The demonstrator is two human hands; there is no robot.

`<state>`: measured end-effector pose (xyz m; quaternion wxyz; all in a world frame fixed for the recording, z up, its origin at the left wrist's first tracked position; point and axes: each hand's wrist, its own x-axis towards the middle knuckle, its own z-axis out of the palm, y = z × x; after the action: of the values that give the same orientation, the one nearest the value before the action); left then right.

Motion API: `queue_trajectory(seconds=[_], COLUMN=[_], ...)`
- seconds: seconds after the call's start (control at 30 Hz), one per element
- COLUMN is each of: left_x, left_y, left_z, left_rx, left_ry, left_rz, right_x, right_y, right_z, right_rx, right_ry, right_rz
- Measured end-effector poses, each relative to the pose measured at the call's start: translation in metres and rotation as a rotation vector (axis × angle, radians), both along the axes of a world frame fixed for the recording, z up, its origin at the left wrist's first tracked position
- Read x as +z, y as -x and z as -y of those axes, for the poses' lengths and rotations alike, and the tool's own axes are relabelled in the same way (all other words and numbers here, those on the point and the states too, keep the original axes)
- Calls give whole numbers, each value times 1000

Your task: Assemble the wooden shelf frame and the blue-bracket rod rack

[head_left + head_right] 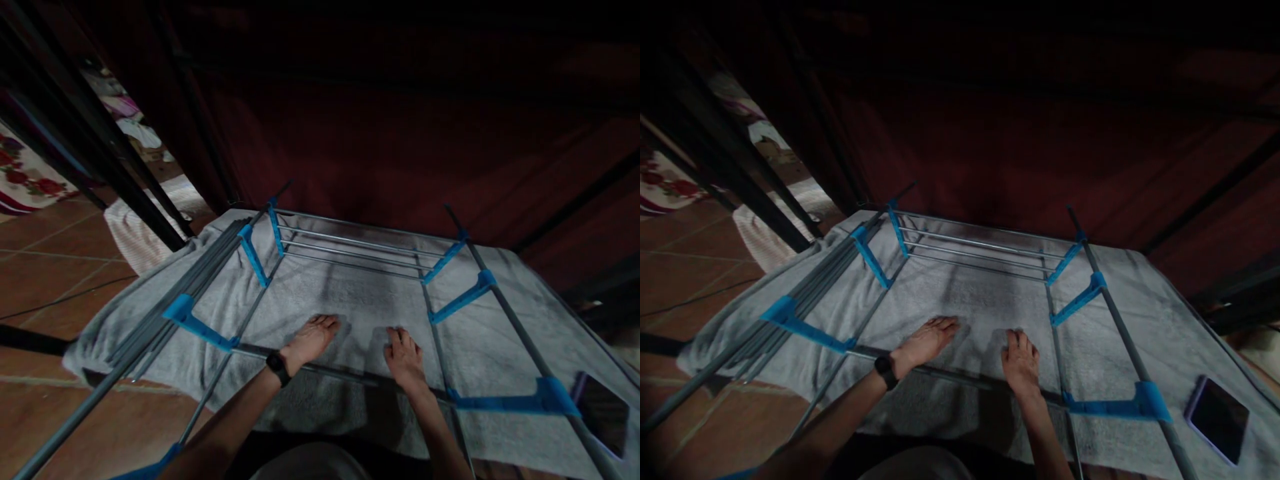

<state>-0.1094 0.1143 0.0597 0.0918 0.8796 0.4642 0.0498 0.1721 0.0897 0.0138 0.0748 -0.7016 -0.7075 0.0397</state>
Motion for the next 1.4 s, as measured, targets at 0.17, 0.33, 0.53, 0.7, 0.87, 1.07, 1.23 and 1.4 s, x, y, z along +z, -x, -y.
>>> queue_trajectory(seconds=[0.17, 0.33, 0.53, 0.7, 0.87, 1.07, 1.23, 1.4], left_x=[7, 7, -2, -8, 10, 32, 40, 57], left_y=[6, 12, 15, 16, 14, 12, 9, -3], left_z=[16, 26, 30, 33, 36, 37, 37, 28], left_rx=[163, 289, 341, 301, 286, 349, 335, 334], left_ry=[-7, 2, -1, -82, -89, -148, -209, -208], left_rz=[31, 108, 148, 248, 203, 227, 322, 330], right_x=[0, -8, -11, -6, 2, 5, 2, -5], right_y=[-7, -7, -5, -5, -5, -6, -7, -11], right_z=[-18, -34, -38, -37, -37, -37, -35, -36], right_rx=[-5, -2, -49, -77, -94, -109, -98, -51], right_ry=[34, 3, -6, -15, 42, 67, 70, 63], right_rz=[-45, -53, -87, -110, -140, -134, -130, -104])
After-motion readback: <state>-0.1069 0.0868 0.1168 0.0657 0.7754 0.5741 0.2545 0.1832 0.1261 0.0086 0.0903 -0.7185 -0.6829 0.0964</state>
